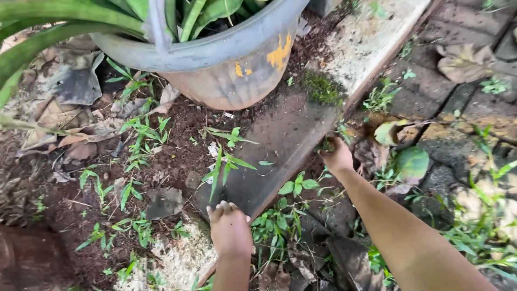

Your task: Pulling weeds and grass by hand from garden beds and around potted plants.

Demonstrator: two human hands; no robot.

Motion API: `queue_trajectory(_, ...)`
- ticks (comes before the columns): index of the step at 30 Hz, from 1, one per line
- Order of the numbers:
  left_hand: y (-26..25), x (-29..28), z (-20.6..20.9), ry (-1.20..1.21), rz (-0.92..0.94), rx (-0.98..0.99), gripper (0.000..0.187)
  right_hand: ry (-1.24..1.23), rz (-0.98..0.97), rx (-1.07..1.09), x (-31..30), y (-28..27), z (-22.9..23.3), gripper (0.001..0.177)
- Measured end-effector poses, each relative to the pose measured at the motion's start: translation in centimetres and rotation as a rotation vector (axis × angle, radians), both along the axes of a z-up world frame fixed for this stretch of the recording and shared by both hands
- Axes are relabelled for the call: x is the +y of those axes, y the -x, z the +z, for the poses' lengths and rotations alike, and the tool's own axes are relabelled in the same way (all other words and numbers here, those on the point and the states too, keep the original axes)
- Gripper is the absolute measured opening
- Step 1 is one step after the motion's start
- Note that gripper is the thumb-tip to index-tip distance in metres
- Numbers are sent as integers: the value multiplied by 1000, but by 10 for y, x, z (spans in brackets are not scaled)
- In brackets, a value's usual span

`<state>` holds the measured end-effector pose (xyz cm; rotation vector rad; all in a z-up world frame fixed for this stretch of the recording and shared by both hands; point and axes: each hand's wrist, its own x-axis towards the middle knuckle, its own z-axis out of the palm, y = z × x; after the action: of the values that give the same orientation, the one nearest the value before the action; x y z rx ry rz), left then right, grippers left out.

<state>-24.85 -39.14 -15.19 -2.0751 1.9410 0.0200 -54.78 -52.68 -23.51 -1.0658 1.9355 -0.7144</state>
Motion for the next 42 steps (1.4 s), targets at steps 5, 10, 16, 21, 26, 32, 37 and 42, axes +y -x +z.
queue_trajectory(5,-4,-5,-10,52,-29,-63,46,-9,-532,-987,-7,8,13,49)
queue_trajectory(10,-8,-5,-10,31,-59,-88,51,39,-559,-716,-7,65,32,20)
queue_trajectory(16,-6,-7,-7,12,-54,-89,42,-63,43,157,-47,75,-4,63)
queue_trajectory(21,-6,-9,-6,71,-48,-27,36,-103,214,477,-84,76,-94,41)
queue_trajectory(26,7,-8,11,27,-28,-34,18,-168,305,50,15,-3,59,22)
queue_trajectory(32,-6,1,-47,516,-113,-9,25,-335,430,-66,48,-69,-36,57)
queue_trajectory(37,5,1,-31,616,-100,67,16,57,544,184,126,-89,-27,35)
queue_trajectory(42,5,22,-16,518,-39,100,23,-89,625,168,154,-98,-5,38)
